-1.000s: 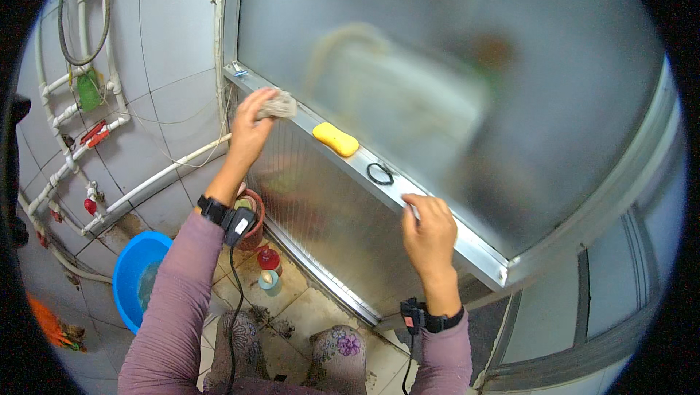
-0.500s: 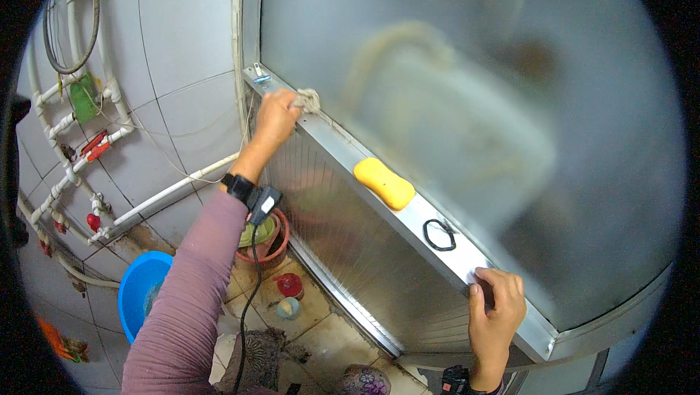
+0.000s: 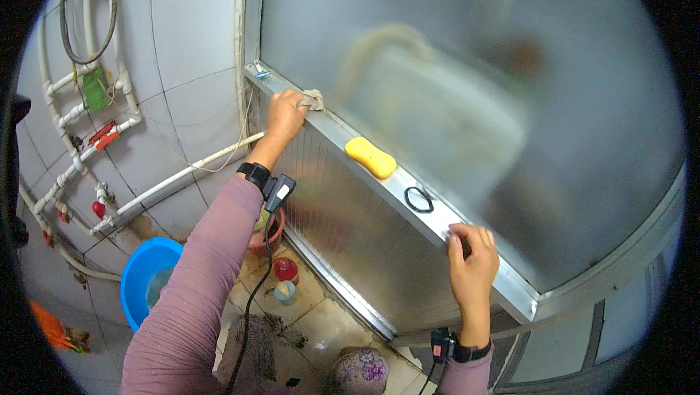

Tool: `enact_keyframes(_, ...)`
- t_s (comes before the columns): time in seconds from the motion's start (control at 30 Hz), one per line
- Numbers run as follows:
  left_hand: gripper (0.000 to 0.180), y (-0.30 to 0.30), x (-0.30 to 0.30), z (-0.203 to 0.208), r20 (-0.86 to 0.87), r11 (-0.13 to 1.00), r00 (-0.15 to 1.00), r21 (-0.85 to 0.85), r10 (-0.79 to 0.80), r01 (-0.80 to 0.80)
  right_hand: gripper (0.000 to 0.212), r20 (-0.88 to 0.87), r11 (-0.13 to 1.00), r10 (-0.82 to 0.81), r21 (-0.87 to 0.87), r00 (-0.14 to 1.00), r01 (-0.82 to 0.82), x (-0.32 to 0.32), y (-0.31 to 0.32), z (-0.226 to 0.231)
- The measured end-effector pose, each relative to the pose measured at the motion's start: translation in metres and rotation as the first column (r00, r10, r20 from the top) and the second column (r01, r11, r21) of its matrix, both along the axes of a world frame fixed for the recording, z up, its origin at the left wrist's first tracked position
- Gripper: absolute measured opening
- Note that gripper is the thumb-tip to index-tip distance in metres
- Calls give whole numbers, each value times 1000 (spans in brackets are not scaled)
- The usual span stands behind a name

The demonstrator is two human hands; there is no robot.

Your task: The person cleans a large glass window using a cloth. They wipe the surface, rinse the cloth in a blue basin of water, wring it out, and continue wiping the window until the end of the clip.

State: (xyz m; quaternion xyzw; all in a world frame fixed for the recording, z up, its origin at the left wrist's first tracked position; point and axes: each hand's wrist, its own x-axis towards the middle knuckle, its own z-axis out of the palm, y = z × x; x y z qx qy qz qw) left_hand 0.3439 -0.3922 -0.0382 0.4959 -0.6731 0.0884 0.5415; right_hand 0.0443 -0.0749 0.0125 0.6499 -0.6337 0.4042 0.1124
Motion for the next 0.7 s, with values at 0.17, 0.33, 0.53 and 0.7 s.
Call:
enact_keyframes(0.17, 15, 58, -40, 0, 9, 977, 977, 5, -212, 212, 9, -3, 999, -35, 31, 999, 35, 0, -1, -1)
enact_keyframes(0.33, 17, 71, -41, 6, -4, 934, 940, 109, -342, 340, 6, -298, 998, -52, -39, 953, 42, -16, 7, 6)
enact_keyframes(0.53, 18, 41, -31, 7, -61, 987, 990, 88, -128, 133, 7, -415, 989, -100, -137, 904, 47, -24, 4, -3)
enact_keyframes(0.7, 15, 61, -47, -2, -60, 983, 981, -21, -185, 184, 8, -397, 989, -130, -122, 908, 88, -19, 3, -4)
